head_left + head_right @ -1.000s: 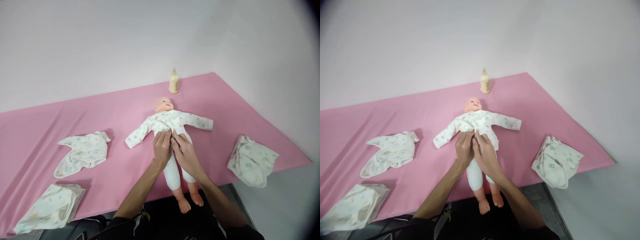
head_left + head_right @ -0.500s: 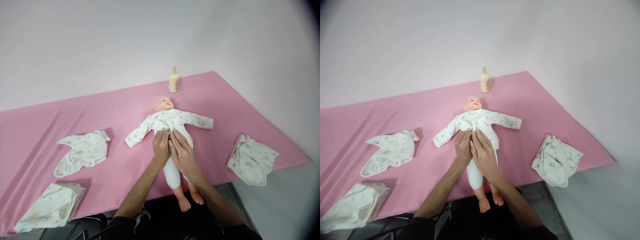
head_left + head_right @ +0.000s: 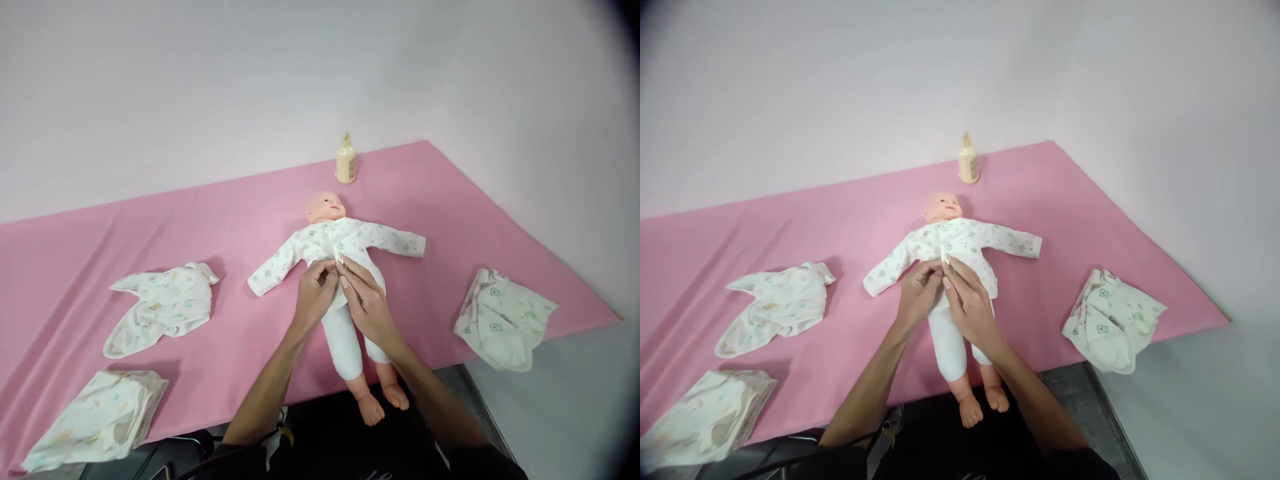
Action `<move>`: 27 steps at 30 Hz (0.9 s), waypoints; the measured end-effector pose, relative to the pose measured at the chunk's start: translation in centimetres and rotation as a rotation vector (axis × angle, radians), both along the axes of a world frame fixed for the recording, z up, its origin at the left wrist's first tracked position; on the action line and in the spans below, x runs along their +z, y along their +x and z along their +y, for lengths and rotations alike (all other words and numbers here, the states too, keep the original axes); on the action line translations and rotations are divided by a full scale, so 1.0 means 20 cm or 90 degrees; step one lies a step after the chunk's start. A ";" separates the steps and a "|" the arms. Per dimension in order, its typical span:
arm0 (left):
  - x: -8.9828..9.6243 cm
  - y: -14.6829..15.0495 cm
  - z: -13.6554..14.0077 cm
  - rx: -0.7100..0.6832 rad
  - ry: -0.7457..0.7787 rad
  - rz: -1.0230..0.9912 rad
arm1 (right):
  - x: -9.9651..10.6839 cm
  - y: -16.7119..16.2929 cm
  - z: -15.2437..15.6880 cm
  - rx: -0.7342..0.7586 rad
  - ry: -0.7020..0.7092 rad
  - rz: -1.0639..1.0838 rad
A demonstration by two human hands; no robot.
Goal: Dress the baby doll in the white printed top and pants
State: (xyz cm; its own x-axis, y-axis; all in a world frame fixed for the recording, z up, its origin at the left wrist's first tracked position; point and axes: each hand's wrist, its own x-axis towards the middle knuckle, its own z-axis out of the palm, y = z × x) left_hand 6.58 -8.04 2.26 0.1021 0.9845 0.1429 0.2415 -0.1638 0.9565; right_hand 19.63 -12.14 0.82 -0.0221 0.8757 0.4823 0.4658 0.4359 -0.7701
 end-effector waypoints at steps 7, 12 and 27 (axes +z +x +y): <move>0.04 -0.03 0.02 -0.004 -0.103 -0.061 | 0.00 -0.01 0.00 0.031 0.023 -0.016; 0.02 -0.03 0.04 -0.014 -0.101 -0.038 | 0.00 0.00 -0.01 0.020 0.000 0.003; 0.01 0.00 0.02 -0.003 -0.021 0.044 | -0.05 0.00 -0.01 -0.015 0.023 -0.086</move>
